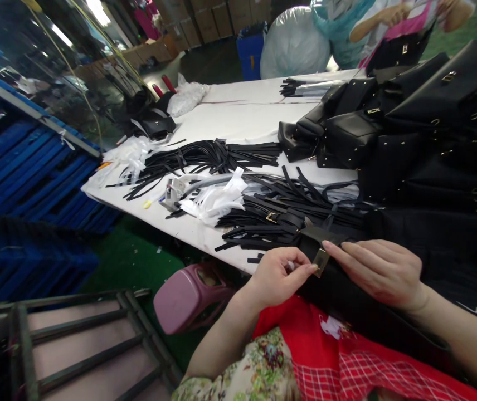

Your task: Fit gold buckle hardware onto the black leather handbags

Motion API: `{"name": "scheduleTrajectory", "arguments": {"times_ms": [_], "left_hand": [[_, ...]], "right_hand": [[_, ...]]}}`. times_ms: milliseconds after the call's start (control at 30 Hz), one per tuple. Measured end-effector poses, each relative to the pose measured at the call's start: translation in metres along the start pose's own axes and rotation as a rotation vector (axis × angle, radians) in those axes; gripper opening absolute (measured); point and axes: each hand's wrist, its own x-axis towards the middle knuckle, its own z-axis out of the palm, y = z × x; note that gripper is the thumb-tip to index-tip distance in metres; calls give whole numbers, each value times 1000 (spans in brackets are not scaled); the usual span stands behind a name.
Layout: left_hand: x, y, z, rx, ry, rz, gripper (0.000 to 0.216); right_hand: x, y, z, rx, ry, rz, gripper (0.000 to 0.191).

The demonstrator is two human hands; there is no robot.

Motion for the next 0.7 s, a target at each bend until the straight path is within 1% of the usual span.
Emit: {"name": "scheduleTrajectory", "arguments": {"times_ms": [67, 167, 267, 367, 500, 567, 600, 700], "left_hand": [[1, 2, -1, 89, -17, 49, 28], [1, 2, -3, 163, -25, 132, 25], [2, -1, -3, 189, -20, 152, 24], [1, -2, -1, 238, -12, 156, 22], [-7, 8, 0, 300, 3, 242, 13], [-11, 14, -2, 229, -8, 263, 11], [-12, 16, -3, 164, -14, 239, 11], [-10, 15, -4, -123, 4, 65, 20]], "right_hand": [[-1, -1, 0, 19, 6, 14, 54], [-1, -3, -1, 34, 27, 31, 49], [0, -5, -1, 31, 21, 48, 46], [0, -6, -1, 36, 15, 57, 49], [0, -8, -3, 56, 11, 33, 50], [1, -10, -4, 70, 11, 7, 47], [1, -11, -5, 76, 13, -9, 45], [1, -13, -6, 74, 15, -33, 43]]}}
